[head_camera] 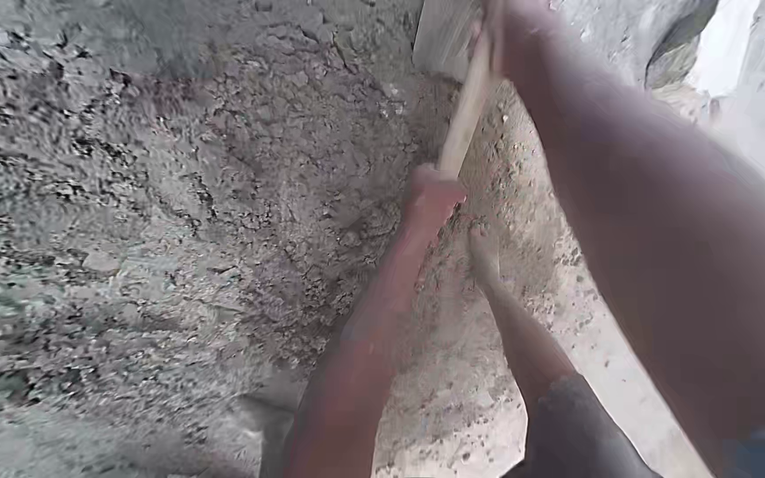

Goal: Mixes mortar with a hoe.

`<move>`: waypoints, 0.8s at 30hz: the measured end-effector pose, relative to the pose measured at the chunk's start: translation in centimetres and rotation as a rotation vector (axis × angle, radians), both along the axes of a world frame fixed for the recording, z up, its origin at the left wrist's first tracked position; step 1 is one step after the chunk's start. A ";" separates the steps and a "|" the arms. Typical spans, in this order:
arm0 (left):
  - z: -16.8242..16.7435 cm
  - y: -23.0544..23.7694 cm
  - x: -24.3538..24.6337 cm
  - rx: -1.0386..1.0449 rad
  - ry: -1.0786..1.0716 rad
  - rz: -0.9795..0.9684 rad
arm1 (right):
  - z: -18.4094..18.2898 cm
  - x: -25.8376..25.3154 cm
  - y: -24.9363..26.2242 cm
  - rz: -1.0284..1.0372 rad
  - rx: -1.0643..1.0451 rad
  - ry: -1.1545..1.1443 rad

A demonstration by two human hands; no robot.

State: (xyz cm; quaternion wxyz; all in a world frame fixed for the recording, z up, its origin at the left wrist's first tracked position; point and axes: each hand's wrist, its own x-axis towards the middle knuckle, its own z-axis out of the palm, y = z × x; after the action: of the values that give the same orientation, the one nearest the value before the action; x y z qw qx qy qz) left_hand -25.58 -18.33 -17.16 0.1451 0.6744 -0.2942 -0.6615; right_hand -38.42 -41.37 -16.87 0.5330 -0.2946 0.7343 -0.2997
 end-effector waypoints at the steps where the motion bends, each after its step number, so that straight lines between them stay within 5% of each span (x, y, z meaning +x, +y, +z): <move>1: -0.5 4.2 2.3 0.074 0.016 0.052 | -2.9 3.0 3.3 0.000 0.111 0.060; 5: 1.8 14.9 6.4 0.238 0.054 0.211 | -4.0 10.6 13.4 0.089 0.280 0.184; 9: 4.7 24.2 11.8 0.299 -0.024 0.212 | -2.8 16.8 23.4 0.078 0.323 0.013; 14: 1.8 43.7 14.4 0.365 -0.328 -0.319 | 5.4 17.3 44.4 -0.139 0.521 -0.204; 16: 4.9 47.6 12.8 0.364 -0.351 -0.490 | 9.8 14.5 49.1 -0.185 0.686 -0.211; 20: 13.2 42.4 2.2 0.385 -0.212 -0.386 | 13.7 5.7 45.8 -0.264 0.505 -0.254; 24: 5.0 24.9 -5.8 0.119 -0.208 -0.206 | 8.1 -2.3 26.7 -0.153 0.172 -0.199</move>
State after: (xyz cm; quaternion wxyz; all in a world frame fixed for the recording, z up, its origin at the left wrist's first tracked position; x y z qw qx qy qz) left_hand -31.36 6.59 -12.18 0.0050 0.7129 -0.3355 -0.6157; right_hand -40.73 -14.68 -8.79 0.6021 -0.1598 0.7212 -0.3030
